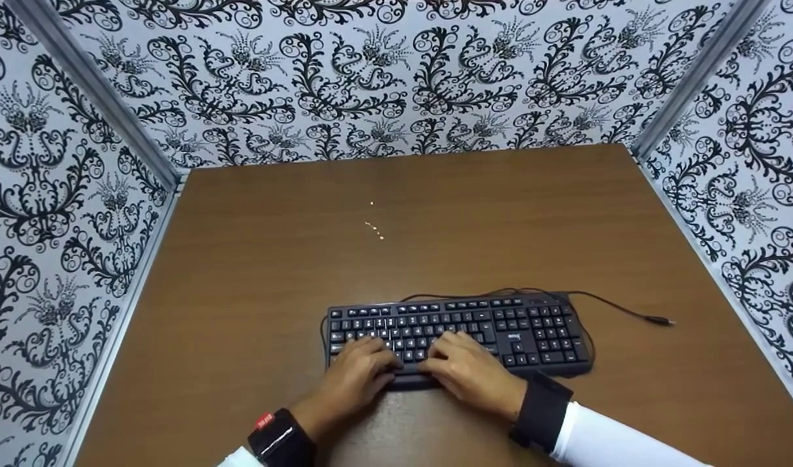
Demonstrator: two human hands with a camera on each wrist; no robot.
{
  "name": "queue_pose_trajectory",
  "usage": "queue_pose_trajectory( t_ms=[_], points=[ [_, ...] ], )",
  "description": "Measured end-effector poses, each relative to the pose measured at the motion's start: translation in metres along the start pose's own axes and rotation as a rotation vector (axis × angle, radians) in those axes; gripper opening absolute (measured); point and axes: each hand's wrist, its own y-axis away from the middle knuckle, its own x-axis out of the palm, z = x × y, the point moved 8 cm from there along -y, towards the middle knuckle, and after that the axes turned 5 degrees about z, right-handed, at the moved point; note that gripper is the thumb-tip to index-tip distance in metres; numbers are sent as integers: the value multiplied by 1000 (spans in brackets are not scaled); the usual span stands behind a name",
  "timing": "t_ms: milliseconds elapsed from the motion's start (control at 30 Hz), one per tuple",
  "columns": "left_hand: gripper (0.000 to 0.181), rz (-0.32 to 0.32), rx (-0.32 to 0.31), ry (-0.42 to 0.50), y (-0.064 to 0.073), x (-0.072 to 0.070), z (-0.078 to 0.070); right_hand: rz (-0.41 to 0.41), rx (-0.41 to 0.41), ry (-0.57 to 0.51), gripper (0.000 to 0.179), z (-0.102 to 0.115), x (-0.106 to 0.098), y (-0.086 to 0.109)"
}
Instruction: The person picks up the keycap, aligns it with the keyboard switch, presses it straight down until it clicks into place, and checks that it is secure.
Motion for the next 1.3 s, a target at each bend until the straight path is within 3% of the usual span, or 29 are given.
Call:
queue_pose_trajectory(
  t_ms=[267, 467, 700, 933, 1067, 1200, 1300],
  points=[
    [19, 45, -9, 88, -1, 1, 4, -7, -32, -18, 27, 1, 0, 2],
    [15, 28, 29, 40, 3, 0, 0, -15, -47, -10, 25, 3, 0, 2],
    [15, 33, 19, 56, 4, 0, 1, -18, -54, -17, 20, 3, 1, 0],
    [20, -46, 17, 41, -4, -14, 4, -70, -13, -84, 14, -9, -12, -9],
    [19, -23, 20, 72, -8, -15, 5, -48, -13, -127, 16, -12, -13, -10],
    [18, -6, 47, 51, -3, -11, 2, -22, -19, -121, 17, -7, -6, -6],
    [17, -27, 94, 1, 6, -8, -3, -16, -30, -100, 16, 0, -2, -3]
  ],
)
